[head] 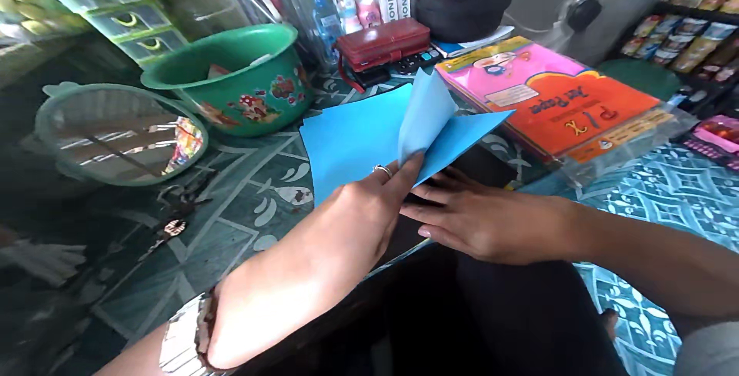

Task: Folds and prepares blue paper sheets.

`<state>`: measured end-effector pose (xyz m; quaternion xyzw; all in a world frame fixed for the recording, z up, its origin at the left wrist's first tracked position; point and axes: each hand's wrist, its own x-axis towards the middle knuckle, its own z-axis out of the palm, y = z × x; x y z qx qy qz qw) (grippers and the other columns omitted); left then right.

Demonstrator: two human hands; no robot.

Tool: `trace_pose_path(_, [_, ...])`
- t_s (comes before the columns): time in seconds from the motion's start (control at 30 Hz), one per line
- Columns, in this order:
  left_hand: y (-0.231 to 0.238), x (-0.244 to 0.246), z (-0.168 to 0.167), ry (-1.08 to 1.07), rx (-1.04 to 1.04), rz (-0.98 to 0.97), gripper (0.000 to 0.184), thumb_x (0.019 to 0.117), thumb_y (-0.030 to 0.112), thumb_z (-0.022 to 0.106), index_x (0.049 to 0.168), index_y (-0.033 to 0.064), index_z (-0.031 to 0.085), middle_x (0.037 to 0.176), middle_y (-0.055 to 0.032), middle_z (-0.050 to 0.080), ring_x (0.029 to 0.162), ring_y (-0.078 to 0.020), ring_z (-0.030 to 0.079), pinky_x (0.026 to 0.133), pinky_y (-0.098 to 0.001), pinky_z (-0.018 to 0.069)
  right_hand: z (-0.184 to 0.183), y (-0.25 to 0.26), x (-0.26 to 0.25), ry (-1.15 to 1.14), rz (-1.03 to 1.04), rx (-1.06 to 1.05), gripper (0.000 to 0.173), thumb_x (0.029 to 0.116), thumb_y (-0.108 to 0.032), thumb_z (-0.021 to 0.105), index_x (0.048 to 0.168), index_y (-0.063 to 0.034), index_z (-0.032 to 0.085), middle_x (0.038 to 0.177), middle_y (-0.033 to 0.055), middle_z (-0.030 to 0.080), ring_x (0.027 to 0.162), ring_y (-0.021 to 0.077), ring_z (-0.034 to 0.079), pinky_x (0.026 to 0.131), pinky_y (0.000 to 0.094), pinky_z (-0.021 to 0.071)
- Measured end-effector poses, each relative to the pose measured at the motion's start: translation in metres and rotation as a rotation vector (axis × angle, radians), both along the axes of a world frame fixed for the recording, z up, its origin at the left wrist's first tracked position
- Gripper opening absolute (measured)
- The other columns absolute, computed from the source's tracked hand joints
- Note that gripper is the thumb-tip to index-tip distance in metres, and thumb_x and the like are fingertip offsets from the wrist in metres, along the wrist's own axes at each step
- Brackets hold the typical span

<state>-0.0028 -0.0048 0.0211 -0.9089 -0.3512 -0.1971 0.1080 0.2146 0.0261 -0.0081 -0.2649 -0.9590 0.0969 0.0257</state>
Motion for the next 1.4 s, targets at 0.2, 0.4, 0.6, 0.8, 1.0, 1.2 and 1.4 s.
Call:
trace_pose_path(0.2, [-0.004, 0.003, -0.004, -0.001, 0.008, 0.005, 0.047, 0.0944, 0.004, 0.047, 0.14, 0.0, 0.06, 0.102, -0.0162, 0.07, 0.064, -0.0178, 0.064, 0.055, -0.0279, 0.0522, 0.004, 0.003, -0.005, -0.005, 0.006, 0.018, 0.049, 0.1128, -0.033, 0.031, 0.156, -0.014, 0.044, 0.153, 0.0184, 0.048, 0.145, 0.0417, 0.039, 0.115, 0.0639, 0.0299])
trace_pose_path(0.4, [-0.002, 0.004, -0.016, 0.029, -0.084, -0.025, 0.044, 0.0951, 0.006, 0.049, 0.137, 0.0013, 0.063, 0.105, -0.0163, 0.07, 0.077, -0.0212, 0.07, 0.065, -0.0309, 0.0576, -0.007, -0.01, 0.012, 0.16, 0.061, 0.256, 0.051, 0.11, -0.041, 0.037, 0.137, -0.006, 0.063, 0.126, 0.014, 0.068, 0.119, 0.027, 0.065, 0.099, 0.0407, 0.0528])
trace_pose_path(0.6, [-0.002, 0.004, -0.028, 0.101, -0.14, -0.063, 0.046, 0.1044, 0.033, 0.048, 0.134, 0.0029, 0.065, 0.126, -0.0146, 0.07, 0.123, -0.0271, 0.066, 0.101, -0.0359, 0.0536, -0.012, -0.047, 0.095, 0.547, -0.059, 0.254, 0.039, 0.1095, -0.036, 0.046, 0.121, -0.0112, 0.074, 0.123, 0.0007, 0.074, 0.117, 0.004, 0.066, 0.099, 0.0181, 0.0519])
trace_pose_path(0.8, [0.0, 0.007, -0.032, 0.022, -0.084, -0.046, 0.054, 0.1087, 0.042, 0.04, 0.127, 0.0027, 0.071, 0.118, -0.0139, 0.074, 0.114, -0.0263, 0.071, 0.097, -0.0369, 0.0565, -0.029, -0.042, 0.105, 0.722, -0.421, 0.427, 0.027, 0.1028, -0.023, 0.058, 0.11, -0.0074, 0.078, 0.114, 0.0031, 0.076, 0.105, 0.0033, 0.07, 0.092, 0.0185, 0.0566])
trace_pose_path(1.0, [0.007, 0.004, -0.034, 0.044, 0.003, -0.061, 0.042, 0.0916, 0.006, 0.046, 0.124, 0.0047, 0.072, 0.119, -0.0138, 0.074, 0.1, -0.0279, 0.075, 0.075, -0.0368, 0.0612, -0.036, -0.002, 0.074, 0.79, -0.409, 0.473, 0.028, 0.0994, -0.021, 0.064, 0.12, -0.004, 0.073, 0.111, 0.0084, 0.074, 0.093, 0.0117, 0.071, 0.083, 0.0241, 0.0591])
trace_pose_path(1.2, [0.008, 0.007, -0.037, 0.051, 0.106, -0.069, 0.041, 0.0894, 0.004, 0.047, 0.12, 0.007, 0.073, 0.113, -0.0139, 0.075, 0.091, -0.0282, 0.076, 0.064, -0.0375, 0.0603, -0.037, 0.037, 0.06, 0.875, -0.226, 0.376, 0.016, 0.0953, -0.018, 0.068, 0.1, -0.0052, 0.077, 0.105, 0.0051, 0.075, 0.099, 0.0089, 0.07, 0.09, 0.0214, 0.0564])
trace_pose_path(1.4, [0.009, 0.011, -0.04, -0.037, 0.073, -0.096, 0.036, 0.1011, 0.012, 0.044, 0.123, 0.0111, 0.073, 0.115, -0.0104, 0.075, 0.097, -0.0231, 0.075, 0.072, -0.0332, 0.0604, -0.048, 0.054, 0.054, 1.025, -0.174, 0.369, 0.013, 0.0931, -0.016, 0.071, 0.097, -0.0062, 0.079, 0.099, 0.003, 0.072, 0.101, 0.0086, 0.066, 0.093, 0.0231, 0.0536])
